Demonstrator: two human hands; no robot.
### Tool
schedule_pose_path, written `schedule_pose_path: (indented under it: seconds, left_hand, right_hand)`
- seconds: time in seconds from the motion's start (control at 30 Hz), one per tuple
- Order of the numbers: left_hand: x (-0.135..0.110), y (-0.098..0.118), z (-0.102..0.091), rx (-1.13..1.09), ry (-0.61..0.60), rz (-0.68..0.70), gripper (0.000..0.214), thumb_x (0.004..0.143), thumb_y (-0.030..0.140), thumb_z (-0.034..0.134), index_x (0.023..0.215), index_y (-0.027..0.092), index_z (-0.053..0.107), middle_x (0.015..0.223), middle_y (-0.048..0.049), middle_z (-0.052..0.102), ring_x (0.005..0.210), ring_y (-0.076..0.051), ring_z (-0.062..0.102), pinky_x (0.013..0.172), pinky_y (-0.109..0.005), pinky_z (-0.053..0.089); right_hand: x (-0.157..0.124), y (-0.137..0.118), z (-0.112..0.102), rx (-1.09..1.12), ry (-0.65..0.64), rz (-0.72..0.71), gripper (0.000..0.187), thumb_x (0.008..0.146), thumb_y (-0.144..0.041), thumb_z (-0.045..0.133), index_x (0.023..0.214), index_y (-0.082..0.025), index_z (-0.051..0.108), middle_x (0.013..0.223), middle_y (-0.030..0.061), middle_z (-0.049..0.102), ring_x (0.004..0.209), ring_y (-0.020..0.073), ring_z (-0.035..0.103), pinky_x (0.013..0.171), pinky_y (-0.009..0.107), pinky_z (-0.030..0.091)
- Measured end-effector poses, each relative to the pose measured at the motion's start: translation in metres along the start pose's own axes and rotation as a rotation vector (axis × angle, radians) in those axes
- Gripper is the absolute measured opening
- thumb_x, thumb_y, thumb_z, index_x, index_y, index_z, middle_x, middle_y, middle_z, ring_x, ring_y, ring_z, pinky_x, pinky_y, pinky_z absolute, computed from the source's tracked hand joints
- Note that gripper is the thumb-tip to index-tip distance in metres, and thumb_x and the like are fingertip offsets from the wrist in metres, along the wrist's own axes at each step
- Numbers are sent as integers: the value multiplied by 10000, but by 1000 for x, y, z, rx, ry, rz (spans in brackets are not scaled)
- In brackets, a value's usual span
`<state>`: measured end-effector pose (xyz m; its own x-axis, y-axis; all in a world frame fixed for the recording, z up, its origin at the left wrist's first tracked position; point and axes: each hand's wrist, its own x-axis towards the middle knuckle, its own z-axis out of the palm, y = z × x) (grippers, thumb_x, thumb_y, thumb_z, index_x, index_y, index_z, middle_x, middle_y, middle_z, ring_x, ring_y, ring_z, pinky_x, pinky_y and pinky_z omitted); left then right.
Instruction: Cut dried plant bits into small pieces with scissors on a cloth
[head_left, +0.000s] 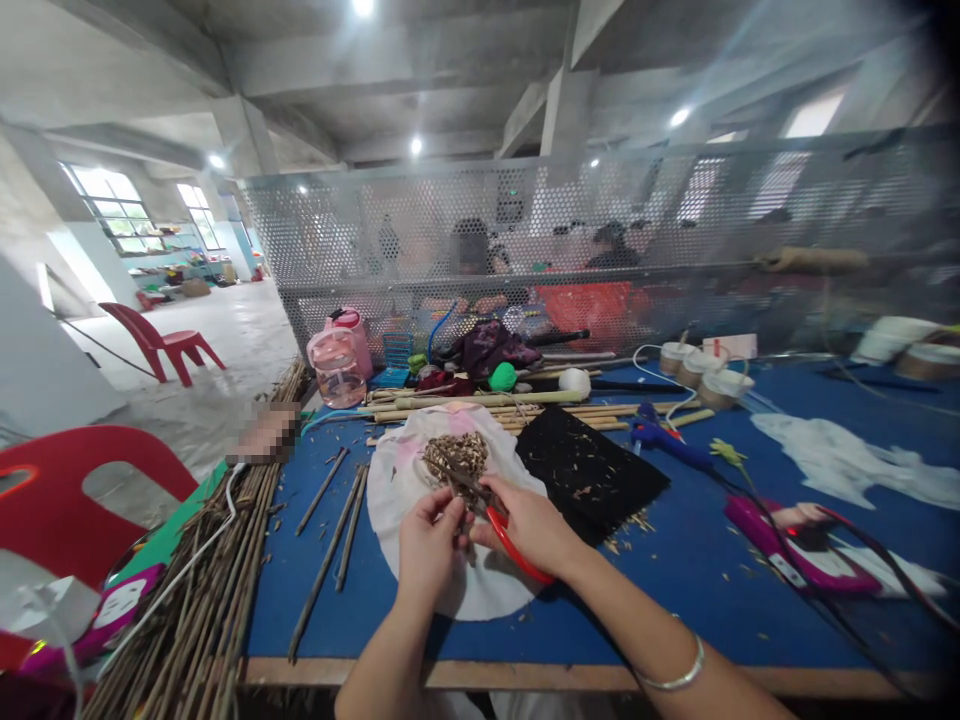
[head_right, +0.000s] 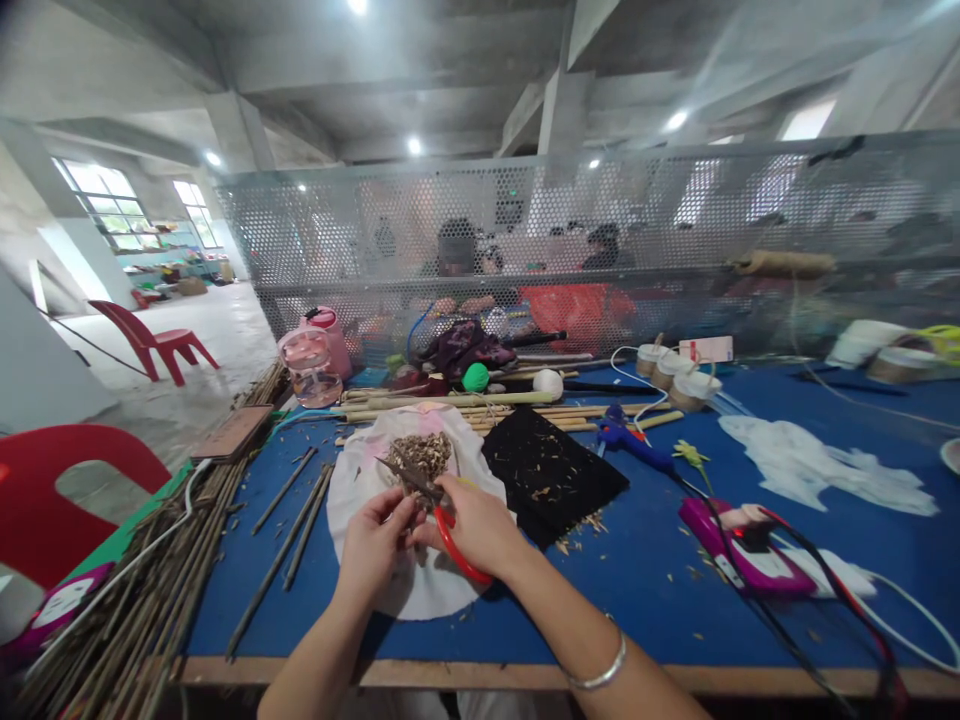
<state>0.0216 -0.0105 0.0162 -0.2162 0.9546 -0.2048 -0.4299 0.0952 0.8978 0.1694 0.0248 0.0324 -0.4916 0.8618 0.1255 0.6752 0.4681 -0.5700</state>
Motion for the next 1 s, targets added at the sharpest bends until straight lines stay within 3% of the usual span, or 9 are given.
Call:
schedule_pose_path:
  seconds: [0.17,0.3,0.5,0.6,0.73,0.83,1.0]
  left_hand:
    - [2,-6,-4,96,-24,41,455,526,428,787,821,103,670,565,-6,612,426,-68,468,405,-177,330]
    - [3,-9,-6,178,-24,137,300,598,358,756,757,111,695,616,-30,643,544,-108,537,491,-192,387]
    - [-1,-8,-5,269,34,239,197,642,309,720,694,120,708,601,-27,651,554,-123,534,539,-210,398]
    - [-1,-8,-5,327,54,254,199,665,303,704,759,129,731,692,-53,699,630,-151,584,604,-229,435]
    - [0,-10,-6,332,56,236,236,671,292,698,835,127,734,796,-83,723,709,-175,616,653,-247,462]
    - [0,-10,-6,305,57,201,259,653,310,711,822,115,733,695,-65,701,597,-143,578,559,-223,437]
    - [0,-6,-4,262,19,125,376,608,387,743,834,88,725,455,17,545,382,-61,400,381,-176,281]
  right_hand:
    - [1,1,6,55,12,-83,656,716,-513,661,1223,-135,486,1183,157,549,1061,269,534,901,388,418]
    - [1,-1,8,28,47,-111,704,690,-527,685,1230,-125,479,1138,163,551,1052,290,520,905,432,409]
    - [0,-4,8,-19,64,-100,705,665,-519,707,1210,-123,499,1110,164,558,1032,299,528,902,450,401]
    - [0,-4,8,11,41,-78,636,698,-498,686,1193,-139,513,1100,151,592,1006,278,556,858,391,421]
    - [-1,-4,6,17,4,-4,493,733,-512,647,1093,-184,569,933,84,659,821,219,600,690,292,427]
    - [0,-2,5,44,-7,-3,427,748,-541,616,987,-187,601,809,55,658,708,189,585,591,256,394]
    - [3,2,6,150,-26,-10,403,806,-544,545,943,-172,618,743,45,650,645,169,578,544,243,387]
